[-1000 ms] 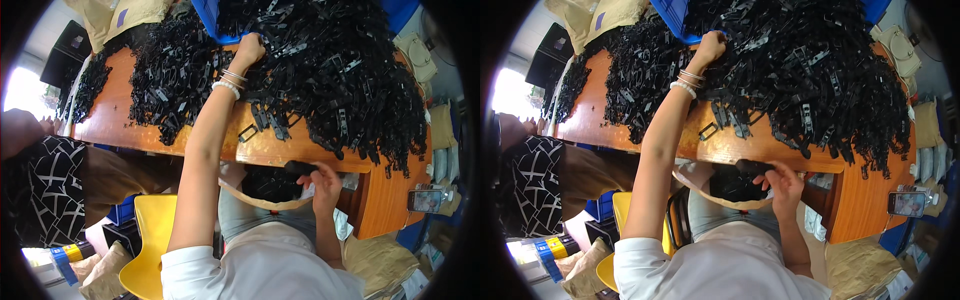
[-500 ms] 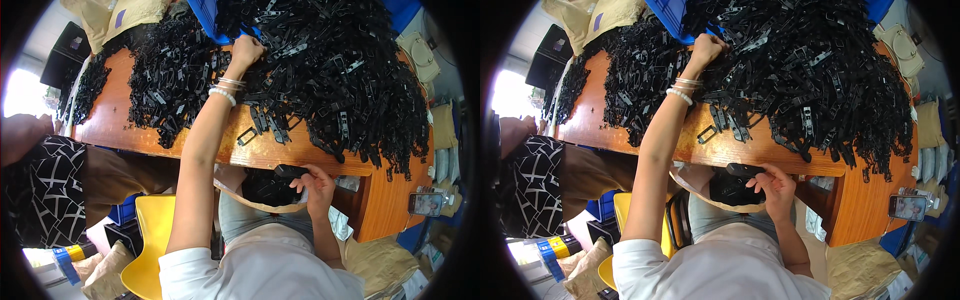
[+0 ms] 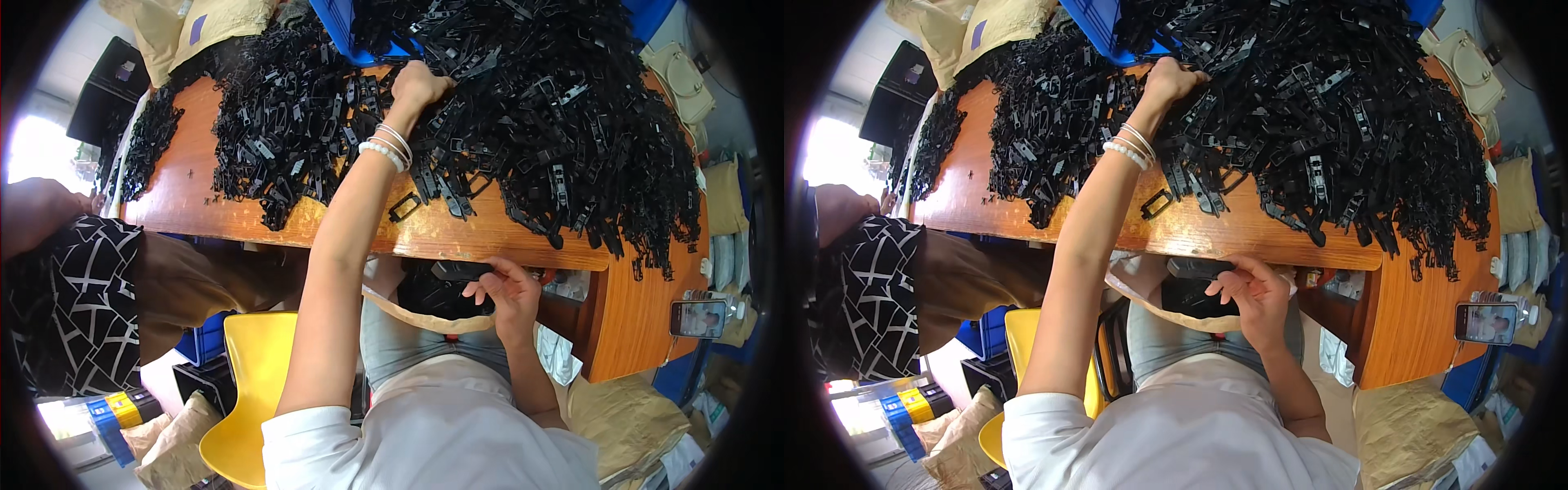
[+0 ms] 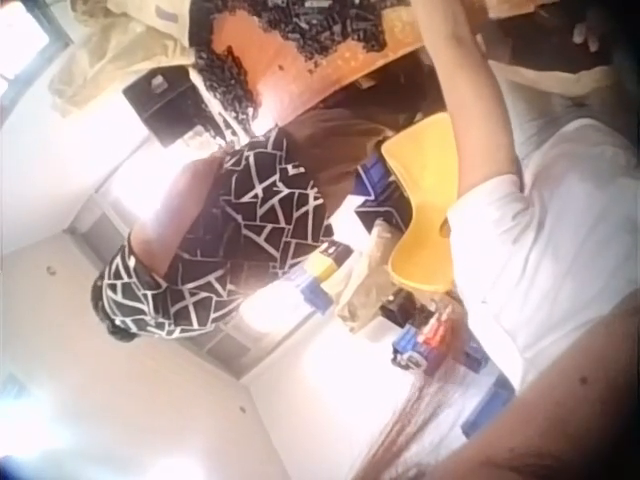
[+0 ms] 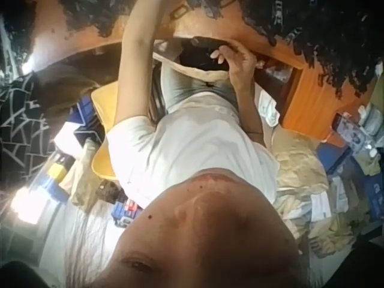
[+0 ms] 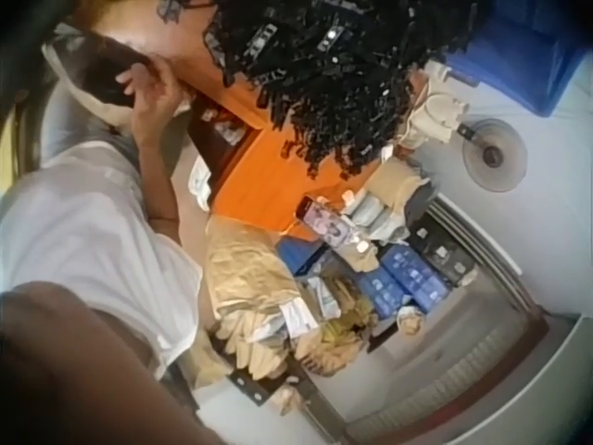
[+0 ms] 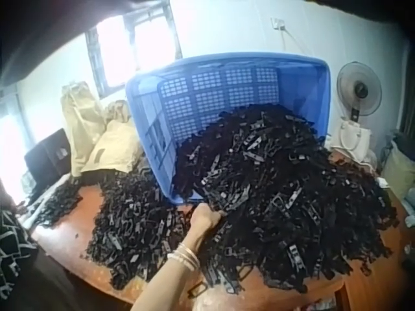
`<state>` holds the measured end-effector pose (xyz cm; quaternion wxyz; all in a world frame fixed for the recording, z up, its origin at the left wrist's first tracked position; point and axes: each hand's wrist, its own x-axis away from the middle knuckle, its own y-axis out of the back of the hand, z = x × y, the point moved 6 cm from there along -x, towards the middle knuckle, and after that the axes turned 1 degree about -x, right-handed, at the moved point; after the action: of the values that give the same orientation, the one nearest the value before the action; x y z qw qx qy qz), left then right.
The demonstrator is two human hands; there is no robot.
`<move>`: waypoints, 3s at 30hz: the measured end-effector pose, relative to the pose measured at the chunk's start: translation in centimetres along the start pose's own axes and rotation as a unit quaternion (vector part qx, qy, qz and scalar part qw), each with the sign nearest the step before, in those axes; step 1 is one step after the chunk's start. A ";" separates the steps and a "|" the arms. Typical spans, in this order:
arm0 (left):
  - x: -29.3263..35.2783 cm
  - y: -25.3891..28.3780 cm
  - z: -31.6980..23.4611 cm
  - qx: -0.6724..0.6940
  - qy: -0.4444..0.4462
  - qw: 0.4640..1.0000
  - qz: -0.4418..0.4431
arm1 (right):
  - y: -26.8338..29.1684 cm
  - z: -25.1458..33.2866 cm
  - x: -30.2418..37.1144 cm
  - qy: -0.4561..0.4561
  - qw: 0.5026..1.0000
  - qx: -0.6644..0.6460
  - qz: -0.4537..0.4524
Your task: Assemble small black plastic components at a factory workbench.
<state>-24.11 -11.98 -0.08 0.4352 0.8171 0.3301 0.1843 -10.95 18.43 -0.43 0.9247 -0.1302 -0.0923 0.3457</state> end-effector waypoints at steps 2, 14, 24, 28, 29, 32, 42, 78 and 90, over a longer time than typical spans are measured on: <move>-1.1 0.2 2.6 0.136 0.025 0.990 -0.036 | 0.0 0.1 0.1 -0.002 1.000 0.008 0.004; 17.0 3.4 0.7 0.620 0.089 0.747 0.223 | 2.6 1.9 -1.8 0.045 0.997 0.011 -0.061; 24.9 2.3 -0.9 0.567 0.041 0.761 0.313 | 0.0 4.4 -1.9 0.152 0.966 0.210 0.000; 25.9 3.8 -1.3 0.353 -0.127 0.908 0.186 | -0.7 5.6 -1.6 0.184 0.937 0.297 0.026; 26.1 4.0 -1.2 0.336 -0.143 0.912 0.187 | -0.8 5.8 -1.9 0.182 0.937 0.297 0.026; 26.6 4.4 -1.5 0.307 -0.170 0.919 0.178 | -1.1 6.6 -2.1 0.247 0.909 0.336 0.010; 27.4 3.6 -1.1 0.385 -0.140 0.895 0.176 | -0.6 4.8 -2.3 0.126 0.959 0.240 0.079; 23.3 2.7 3.3 0.513 0.041 0.856 0.055 | 23.0 10.5 3.5 0.076 0.600 0.723 -0.334; 26.6 1.8 0.3 0.477 -0.070 0.866 0.132 | 9.2 8.2 1.7 0.129 0.916 0.351 -0.146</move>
<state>-4.31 5.72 1.64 -0.0141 0.9716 0.2360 0.0027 -17.46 27.66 4.69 0.9551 0.1739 0.1365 0.1973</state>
